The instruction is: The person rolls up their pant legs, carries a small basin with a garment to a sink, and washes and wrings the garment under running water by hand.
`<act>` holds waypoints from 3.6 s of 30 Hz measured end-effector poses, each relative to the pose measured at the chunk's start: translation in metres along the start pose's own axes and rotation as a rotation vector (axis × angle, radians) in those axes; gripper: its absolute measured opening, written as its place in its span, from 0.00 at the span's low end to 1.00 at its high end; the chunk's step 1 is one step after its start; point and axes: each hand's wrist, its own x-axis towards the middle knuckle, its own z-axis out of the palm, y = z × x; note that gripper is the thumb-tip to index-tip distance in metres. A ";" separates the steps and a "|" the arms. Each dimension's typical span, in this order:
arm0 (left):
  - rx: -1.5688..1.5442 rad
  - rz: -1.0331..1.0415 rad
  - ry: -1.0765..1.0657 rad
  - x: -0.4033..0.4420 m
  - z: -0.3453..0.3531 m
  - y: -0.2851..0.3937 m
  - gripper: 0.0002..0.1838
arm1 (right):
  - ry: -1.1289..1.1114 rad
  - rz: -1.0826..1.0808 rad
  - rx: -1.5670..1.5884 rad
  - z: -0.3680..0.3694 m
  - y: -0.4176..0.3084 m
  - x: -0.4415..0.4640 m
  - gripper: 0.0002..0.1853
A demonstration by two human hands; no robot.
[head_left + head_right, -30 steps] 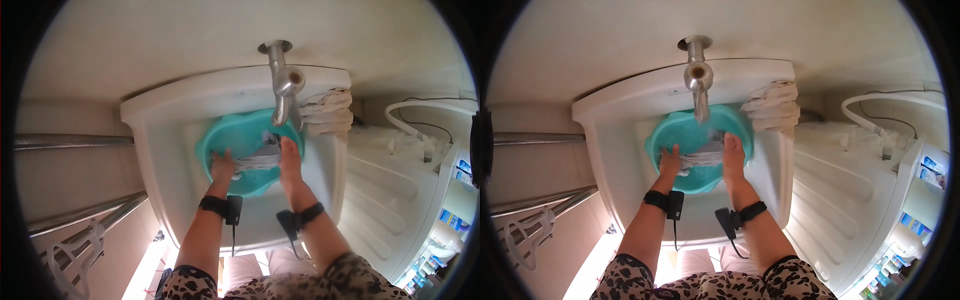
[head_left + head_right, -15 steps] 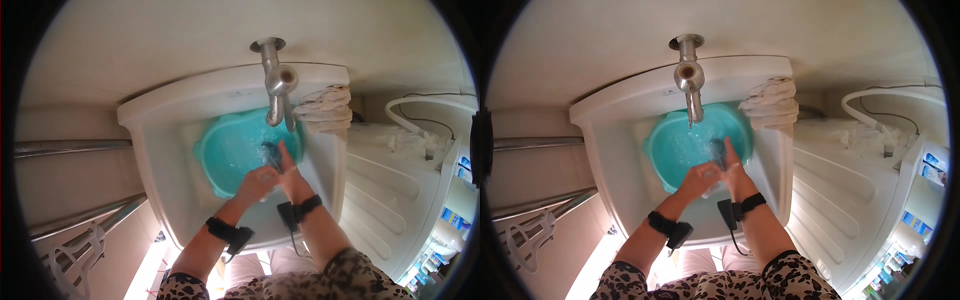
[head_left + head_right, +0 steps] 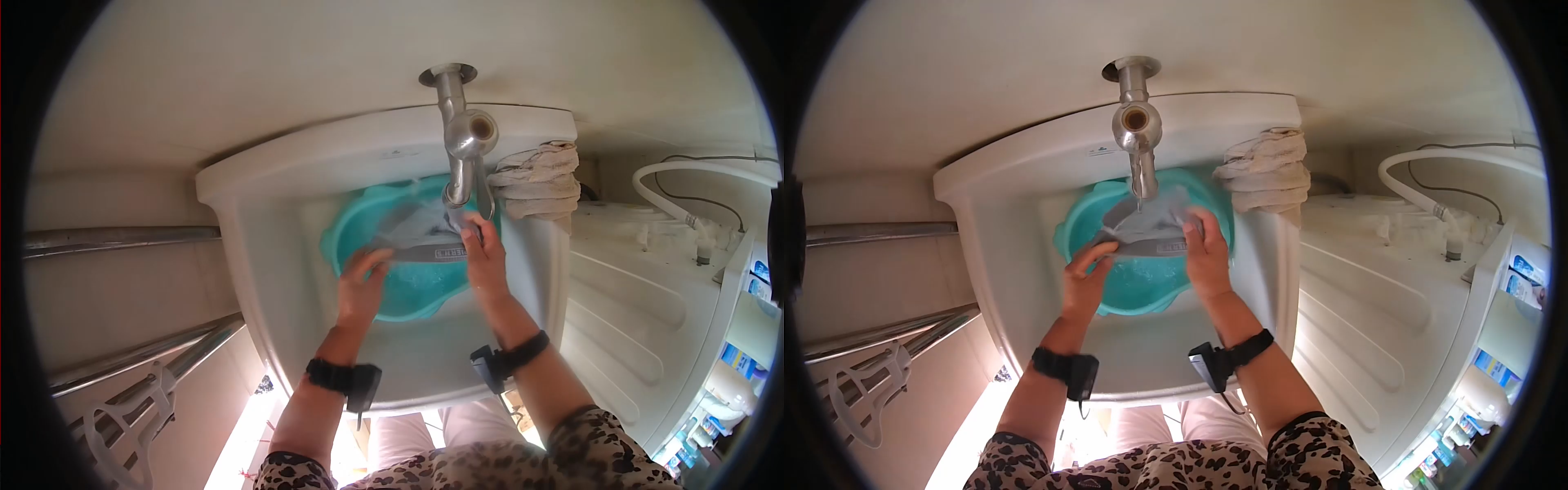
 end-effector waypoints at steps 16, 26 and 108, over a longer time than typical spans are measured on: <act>0.592 0.423 0.095 -0.019 -0.064 0.039 0.17 | 0.156 -0.204 -0.069 -0.044 -0.027 -0.002 0.16; 0.834 -0.005 -0.206 -0.002 0.010 -0.024 0.18 | -0.225 -0.423 -0.540 0.003 0.050 -0.003 0.18; -1.098 -0.493 -0.284 -0.008 -0.058 0.017 0.32 | 0.135 -0.245 0.085 -0.019 -0.057 -0.032 0.05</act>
